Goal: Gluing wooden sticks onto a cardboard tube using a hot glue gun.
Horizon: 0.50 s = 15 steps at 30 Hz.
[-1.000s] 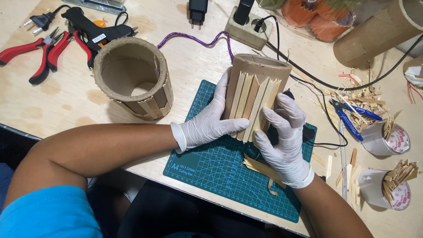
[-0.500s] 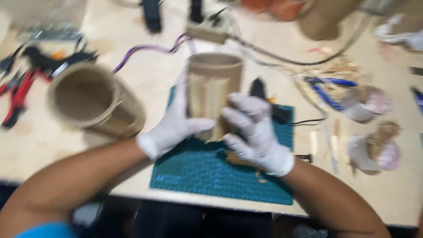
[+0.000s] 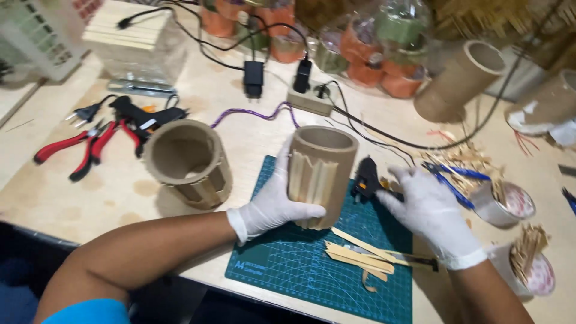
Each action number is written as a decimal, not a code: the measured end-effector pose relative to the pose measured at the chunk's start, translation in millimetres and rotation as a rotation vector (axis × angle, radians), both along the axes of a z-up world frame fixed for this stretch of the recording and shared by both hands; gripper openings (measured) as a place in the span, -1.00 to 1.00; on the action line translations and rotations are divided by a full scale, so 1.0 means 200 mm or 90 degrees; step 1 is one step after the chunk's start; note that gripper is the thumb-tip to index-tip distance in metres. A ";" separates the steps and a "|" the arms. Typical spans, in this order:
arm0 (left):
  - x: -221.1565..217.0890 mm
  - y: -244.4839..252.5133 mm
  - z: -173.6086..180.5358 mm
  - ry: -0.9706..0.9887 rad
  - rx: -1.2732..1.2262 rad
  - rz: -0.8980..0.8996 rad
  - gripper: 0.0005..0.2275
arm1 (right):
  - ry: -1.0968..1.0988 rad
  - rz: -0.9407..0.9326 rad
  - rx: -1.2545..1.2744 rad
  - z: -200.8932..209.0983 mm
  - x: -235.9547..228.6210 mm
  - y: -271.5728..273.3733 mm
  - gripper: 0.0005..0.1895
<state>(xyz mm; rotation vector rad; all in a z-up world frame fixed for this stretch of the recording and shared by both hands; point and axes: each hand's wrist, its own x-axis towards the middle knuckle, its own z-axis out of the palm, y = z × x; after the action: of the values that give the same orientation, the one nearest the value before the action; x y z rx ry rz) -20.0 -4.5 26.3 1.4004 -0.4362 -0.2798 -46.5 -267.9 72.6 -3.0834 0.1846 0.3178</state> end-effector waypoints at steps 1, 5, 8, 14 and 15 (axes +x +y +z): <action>0.00 0.00 -0.02 0.020 -0.028 -0.019 0.24 | 0.092 -0.046 -0.019 -0.03 0.00 0.00 -0.33; 0.02 0.02 -0.04 0.032 -0.076 -0.021 0.23 | 0.104 -0.017 -0.022 -0.22 0.04 -0.10 -0.29; 0.01 0.02 -0.06 0.062 -0.101 -0.030 0.22 | 0.088 -0.038 -0.003 -0.30 0.04 -0.16 -0.38; 0.03 0.03 -0.02 0.087 -0.097 -0.030 0.21 | -0.046 0.007 0.275 -0.18 -0.06 -0.18 -0.51; 0.04 0.04 -0.02 0.081 -0.084 -0.049 0.20 | -0.032 -0.006 0.425 -0.15 -0.07 -0.20 -0.60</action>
<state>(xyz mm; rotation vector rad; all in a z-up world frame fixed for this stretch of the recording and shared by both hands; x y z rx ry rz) -11.6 3.3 22.6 1.2311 -0.3964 -0.3933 -61.3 -308.9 42.9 -2.4258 0.0692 0.2382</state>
